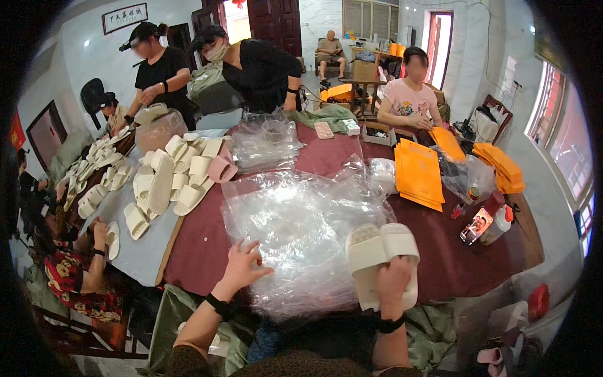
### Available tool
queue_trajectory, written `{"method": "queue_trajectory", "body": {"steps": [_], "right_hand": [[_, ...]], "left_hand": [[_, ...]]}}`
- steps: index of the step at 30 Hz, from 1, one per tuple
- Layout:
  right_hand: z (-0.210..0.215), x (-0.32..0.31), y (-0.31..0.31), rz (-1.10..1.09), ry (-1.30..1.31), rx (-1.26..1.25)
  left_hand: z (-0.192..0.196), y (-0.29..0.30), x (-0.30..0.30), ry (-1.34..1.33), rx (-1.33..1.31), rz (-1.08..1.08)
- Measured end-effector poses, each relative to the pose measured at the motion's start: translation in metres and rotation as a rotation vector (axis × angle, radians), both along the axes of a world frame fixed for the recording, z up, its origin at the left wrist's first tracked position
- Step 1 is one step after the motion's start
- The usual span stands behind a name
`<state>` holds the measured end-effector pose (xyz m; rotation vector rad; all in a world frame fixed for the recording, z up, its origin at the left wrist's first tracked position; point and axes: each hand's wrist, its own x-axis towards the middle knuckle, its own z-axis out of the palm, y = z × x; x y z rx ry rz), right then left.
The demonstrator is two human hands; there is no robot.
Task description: Packing manufactured slippers into plastic bags for shipment.
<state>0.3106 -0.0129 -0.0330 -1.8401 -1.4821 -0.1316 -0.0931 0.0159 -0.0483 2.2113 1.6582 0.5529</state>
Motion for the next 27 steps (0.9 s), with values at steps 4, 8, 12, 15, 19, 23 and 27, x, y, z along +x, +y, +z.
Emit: {"method": "queue_trajectory", "body": {"steps": [4,8,12,15,19,23,27], "right_hand": [[0.054,-0.013,-0.016,0.073,0.086,0.081],[0.067,-0.055,-0.016,0.300,0.001,0.144],[-0.008,-0.068,0.004,0.417,-0.111,-0.105],[-0.050,-0.075,0.014,0.402,-0.141,-0.205],[-0.053,-0.065,0.018,0.422,-0.002,-0.214],[-0.038,-0.053,0.003,0.417,0.081,-0.140],[-0.012,-0.043,-0.014,0.493,0.306,-0.038]], "left_hand": [[-0.006,-0.008,0.025,0.110,0.186,-0.003],[0.000,-0.012,0.048,0.139,0.289,0.001],[-0.006,-0.013,0.054,0.127,0.378,-0.062],[-0.029,-0.020,0.052,0.175,0.223,-0.247],[-0.026,-0.035,0.060,0.053,0.209,-0.188],[-0.023,-0.033,0.061,0.008,0.157,-0.134],[-0.026,-0.024,0.065,-0.086,0.158,-0.074]]}}
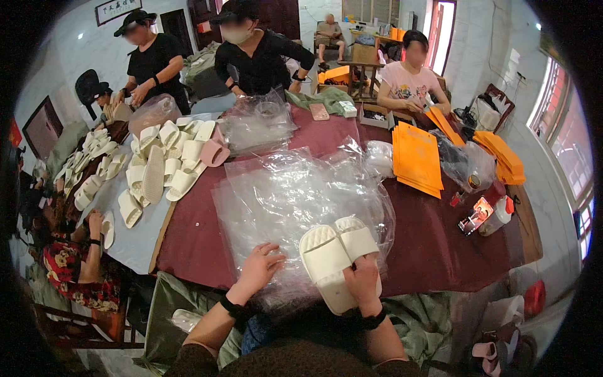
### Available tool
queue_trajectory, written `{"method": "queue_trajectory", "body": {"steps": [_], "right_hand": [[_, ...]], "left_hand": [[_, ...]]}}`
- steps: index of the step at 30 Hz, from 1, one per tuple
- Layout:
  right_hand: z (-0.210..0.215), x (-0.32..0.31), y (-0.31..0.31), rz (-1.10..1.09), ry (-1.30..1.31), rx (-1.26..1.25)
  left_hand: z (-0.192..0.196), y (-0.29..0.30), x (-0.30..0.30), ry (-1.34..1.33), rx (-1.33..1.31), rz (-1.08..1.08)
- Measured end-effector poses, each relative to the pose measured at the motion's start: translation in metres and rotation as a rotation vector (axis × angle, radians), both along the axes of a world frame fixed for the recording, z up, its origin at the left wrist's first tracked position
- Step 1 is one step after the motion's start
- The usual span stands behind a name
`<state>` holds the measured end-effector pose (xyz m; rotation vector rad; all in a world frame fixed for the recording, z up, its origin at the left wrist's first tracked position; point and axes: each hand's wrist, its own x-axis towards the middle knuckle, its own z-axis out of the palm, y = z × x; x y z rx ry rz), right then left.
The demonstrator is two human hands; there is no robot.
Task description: Packing manufactured slippers into plastic bags for shipment.
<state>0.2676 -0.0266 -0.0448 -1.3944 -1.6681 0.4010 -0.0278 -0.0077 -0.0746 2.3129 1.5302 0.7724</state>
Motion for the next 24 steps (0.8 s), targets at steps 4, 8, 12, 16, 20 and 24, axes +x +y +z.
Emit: {"method": "queue_trajectory", "body": {"steps": [4,8,12,16,20,24], "right_hand": [[0.012,0.006,-0.016,0.113,-0.032,0.035],[0.025,-0.012,-0.031,0.468,-0.181,0.081],[-0.008,-0.009,-0.028,0.459,-0.273,-0.076],[-0.002,-0.017,-0.026,0.351,-0.233,-0.029],[0.021,-0.031,-0.014,0.218,-0.290,0.204],[0.008,-0.037,-0.002,0.164,-0.248,-0.111]], "left_hand": [[0.006,0.004,0.010,-0.146,-0.057,0.115],[0.004,0.010,0.008,-0.596,-0.305,0.224],[0.029,0.009,0.016,-0.728,-0.265,0.207],[0.057,-0.009,0.017,-0.362,0.115,-0.042],[0.074,-0.027,0.034,-0.304,0.224,-0.213],[0.078,-0.038,0.060,-0.450,0.076,-0.399]]}}
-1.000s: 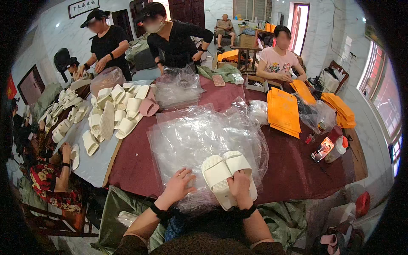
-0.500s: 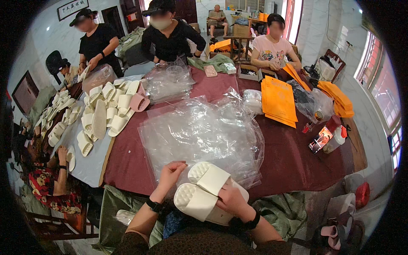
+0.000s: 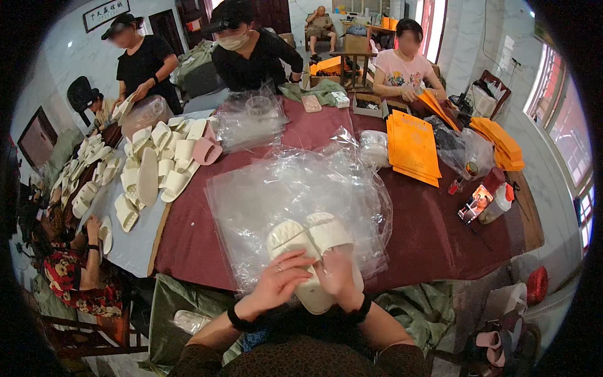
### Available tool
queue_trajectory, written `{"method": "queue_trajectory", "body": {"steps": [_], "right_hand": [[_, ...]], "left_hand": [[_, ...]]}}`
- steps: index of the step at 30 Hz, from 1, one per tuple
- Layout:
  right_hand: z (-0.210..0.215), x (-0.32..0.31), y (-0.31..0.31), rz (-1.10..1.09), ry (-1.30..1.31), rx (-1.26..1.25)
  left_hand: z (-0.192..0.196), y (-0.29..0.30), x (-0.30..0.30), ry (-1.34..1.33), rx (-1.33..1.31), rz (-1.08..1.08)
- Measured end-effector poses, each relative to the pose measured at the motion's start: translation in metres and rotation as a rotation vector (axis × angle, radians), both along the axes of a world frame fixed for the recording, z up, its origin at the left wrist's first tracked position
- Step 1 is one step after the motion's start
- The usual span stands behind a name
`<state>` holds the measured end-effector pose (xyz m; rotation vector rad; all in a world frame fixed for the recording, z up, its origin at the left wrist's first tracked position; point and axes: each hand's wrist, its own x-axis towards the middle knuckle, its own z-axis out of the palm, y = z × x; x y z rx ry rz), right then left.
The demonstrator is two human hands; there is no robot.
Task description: Packing manufactured slippers into plastic bags for shipment.
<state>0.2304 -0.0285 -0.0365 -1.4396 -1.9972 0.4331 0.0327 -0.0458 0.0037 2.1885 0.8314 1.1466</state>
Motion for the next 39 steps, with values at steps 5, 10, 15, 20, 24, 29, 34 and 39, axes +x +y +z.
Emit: {"method": "queue_trajectory", "body": {"steps": [5,10,15,20,24,29,34,39], "right_hand": [[0.001,-0.013,0.033,-0.135,0.007,0.071],[0.005,-0.033,0.067,-0.319,0.213,0.028],[-0.012,-0.046,0.049,-0.085,0.071,0.094],[0.006,-0.020,-0.014,0.414,0.029,-0.083],[0.053,0.021,-0.042,0.870,0.414,-0.614],[0.069,0.046,-0.031,0.156,0.371,-0.034],[0.021,0.026,-0.005,-0.113,-0.184,0.333],[-0.003,0.021,0.003,-0.121,0.129,-0.108]], "left_hand": [[0.005,-0.015,0.016,-0.089,-0.114,-0.179],[-0.002,-0.027,0.004,-0.150,-0.340,-0.311],[-0.002,-0.023,-0.025,0.026,-0.120,-0.006],[-0.017,-0.024,-0.049,-0.071,-0.150,0.437],[-0.045,-0.006,-0.064,-0.287,-0.596,0.599],[-0.021,0.005,-0.038,0.181,-0.723,0.578],[-0.066,0.004,-0.043,0.056,-0.682,0.519],[-0.056,-0.002,-0.048,-0.629,-1.015,0.357]]}}
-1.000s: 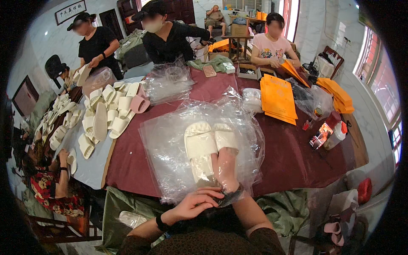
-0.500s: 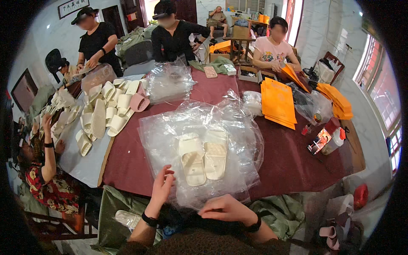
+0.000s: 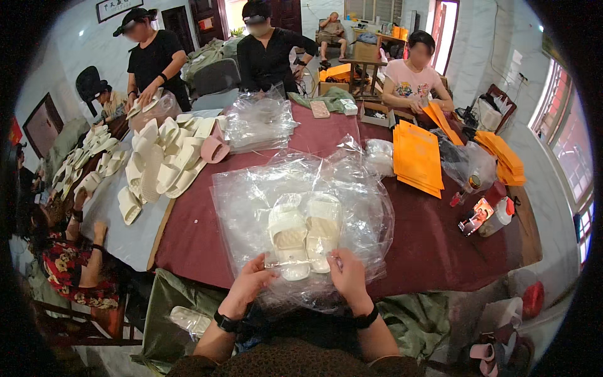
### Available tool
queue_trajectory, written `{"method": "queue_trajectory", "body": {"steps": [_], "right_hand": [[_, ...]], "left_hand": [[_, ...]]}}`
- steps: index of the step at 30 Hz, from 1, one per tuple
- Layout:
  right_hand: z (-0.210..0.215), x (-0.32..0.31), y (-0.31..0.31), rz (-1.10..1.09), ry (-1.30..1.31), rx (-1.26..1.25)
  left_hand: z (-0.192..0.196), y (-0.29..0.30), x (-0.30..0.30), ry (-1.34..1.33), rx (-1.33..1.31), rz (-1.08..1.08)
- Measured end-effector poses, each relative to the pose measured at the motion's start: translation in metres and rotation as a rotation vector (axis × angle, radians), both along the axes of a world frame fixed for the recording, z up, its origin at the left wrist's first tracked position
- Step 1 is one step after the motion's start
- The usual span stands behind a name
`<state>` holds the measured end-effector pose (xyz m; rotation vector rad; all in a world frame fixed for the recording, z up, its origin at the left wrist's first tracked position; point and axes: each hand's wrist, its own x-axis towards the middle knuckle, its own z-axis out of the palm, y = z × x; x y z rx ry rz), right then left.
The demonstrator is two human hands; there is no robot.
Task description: Packing manufactured slippers into plastic bags for shipment.
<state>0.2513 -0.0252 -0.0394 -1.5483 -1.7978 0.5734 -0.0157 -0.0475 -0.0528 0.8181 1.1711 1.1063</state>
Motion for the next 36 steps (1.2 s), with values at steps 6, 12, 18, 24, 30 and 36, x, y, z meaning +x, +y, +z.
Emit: {"method": "queue_trajectory", "body": {"steps": [6,12,18,24,30,36], "right_hand": [[0.018,-0.031,-0.002,0.187,0.959,-0.239],[-0.006,-0.027,-0.009,0.382,1.027,-0.290],[0.009,-0.035,-0.009,0.497,0.996,-0.362],[-0.004,-0.010,0.026,0.110,0.725,-0.026],[-0.058,-0.025,0.040,0.156,0.265,0.004],[-0.040,-0.024,0.029,0.184,-0.213,0.155]], "left_hand": [[-0.020,0.003,-0.015,-0.153,-0.326,-0.224],[0.021,-0.020,0.036,-0.643,-0.002,-0.185],[0.009,-0.014,0.037,-0.374,-0.078,0.021],[0.023,-0.021,0.011,-0.354,-0.072,-0.005],[0.033,-0.060,-0.044,-0.172,0.089,0.026],[0.087,-0.126,-0.163,-0.080,-0.005,0.381]]}}
